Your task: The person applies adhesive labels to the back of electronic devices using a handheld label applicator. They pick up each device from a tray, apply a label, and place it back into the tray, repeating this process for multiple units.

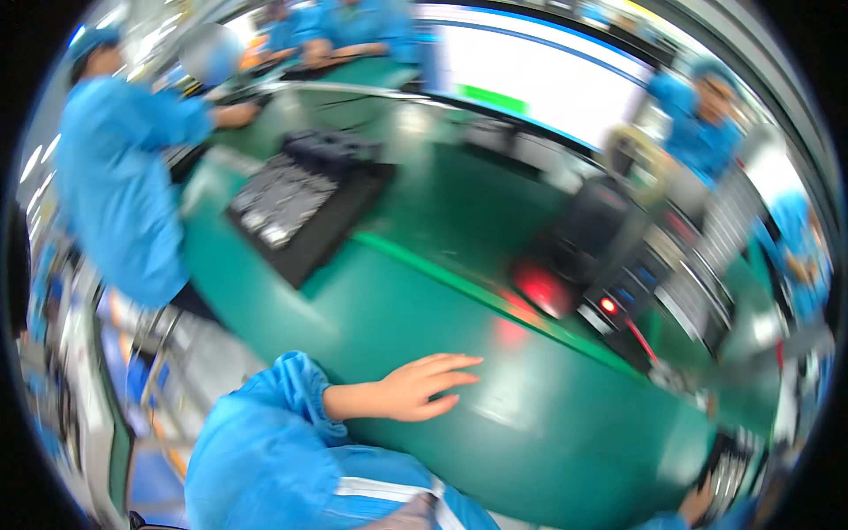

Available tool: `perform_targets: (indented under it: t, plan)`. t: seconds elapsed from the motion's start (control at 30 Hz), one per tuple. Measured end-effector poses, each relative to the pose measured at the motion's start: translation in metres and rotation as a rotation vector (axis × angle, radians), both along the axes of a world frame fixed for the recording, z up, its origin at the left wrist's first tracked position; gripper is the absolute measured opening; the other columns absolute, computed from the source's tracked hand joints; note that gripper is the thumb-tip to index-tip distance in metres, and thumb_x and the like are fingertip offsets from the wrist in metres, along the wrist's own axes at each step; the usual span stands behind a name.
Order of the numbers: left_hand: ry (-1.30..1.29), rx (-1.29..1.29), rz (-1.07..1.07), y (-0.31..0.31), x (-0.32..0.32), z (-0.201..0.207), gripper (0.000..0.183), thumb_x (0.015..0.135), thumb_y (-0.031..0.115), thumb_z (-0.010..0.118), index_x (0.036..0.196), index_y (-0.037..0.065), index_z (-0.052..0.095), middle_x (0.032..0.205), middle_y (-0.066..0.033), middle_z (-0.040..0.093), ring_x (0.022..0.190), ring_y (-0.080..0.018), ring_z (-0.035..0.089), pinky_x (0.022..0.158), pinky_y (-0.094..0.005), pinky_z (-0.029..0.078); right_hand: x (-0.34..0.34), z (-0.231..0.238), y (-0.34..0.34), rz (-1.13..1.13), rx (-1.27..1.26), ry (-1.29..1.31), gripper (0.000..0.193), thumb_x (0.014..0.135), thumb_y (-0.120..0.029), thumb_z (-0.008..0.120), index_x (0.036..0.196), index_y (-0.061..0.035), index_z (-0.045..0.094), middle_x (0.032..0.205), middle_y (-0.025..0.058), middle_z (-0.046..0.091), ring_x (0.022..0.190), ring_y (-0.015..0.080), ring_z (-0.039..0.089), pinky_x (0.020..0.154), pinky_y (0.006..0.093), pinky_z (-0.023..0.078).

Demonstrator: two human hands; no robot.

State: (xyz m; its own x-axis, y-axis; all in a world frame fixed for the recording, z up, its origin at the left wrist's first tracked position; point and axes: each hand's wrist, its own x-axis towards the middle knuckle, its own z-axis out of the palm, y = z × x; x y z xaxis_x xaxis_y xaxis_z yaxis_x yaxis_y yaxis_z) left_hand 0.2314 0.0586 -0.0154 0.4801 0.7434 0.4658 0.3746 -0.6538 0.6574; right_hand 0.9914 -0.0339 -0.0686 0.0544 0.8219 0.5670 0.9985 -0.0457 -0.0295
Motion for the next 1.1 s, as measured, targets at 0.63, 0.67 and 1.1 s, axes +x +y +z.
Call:
perform_targets:
  t: [0.63, 0.67, 1.1]
  plan:
    - [-1.563, -0.406, 0.932, 0.019, -0.305, -0.025, 0.032, 0.087, 0.026, 0.049, 0.113, 0.007, 0.042, 0.11, -0.0118, 0.053, 0.098, -0.0252, 0.052, 0.084, -0.0398, 0.042, -0.548, 0.05, 0.098, 0.94, -0.641, 0.737, 0.009, 0.074, 0.0, 0.053, 0.081, 0.0015, 0.059, 0.067, 0.0072, 0.058, 0.058, 0.0123, 0.054, 0.054, 0.0216, 0.043]
    - [-1.549, -0.391, 0.866, 0.018, -0.312, -0.03, 0.045, 0.087, 0.029, 0.05, 0.121, 0.008, 0.03, 0.118, -0.0102, 0.046, 0.103, -0.0239, 0.049, 0.085, -0.0408, 0.041, -0.583, 0.061, 0.089, 0.947, -0.715, 0.818, 0.005, 0.072, 0.001, 0.056, 0.073, 0.0012, 0.061, 0.066, 0.0074, 0.058, 0.058, 0.012, 0.054, 0.053, 0.0229, 0.043]
    - [-1.41, -0.356, 0.683, 0.006, -0.297, -0.021, 0.054, 0.085, 0.001, 0.044, 0.128, 0.018, 0.016, 0.127, -0.0071, 0.035, 0.112, -0.026, 0.042, 0.087, -0.046, 0.04, -0.76, 0.047, 0.135, 1.127, -1.312, 1.438, 0.027, 0.084, -0.009, 0.047, 0.109, 0.0019, 0.046, 0.078, 0.0089, 0.059, 0.068, 0.0139, 0.058, 0.062, 0.0233, 0.044]
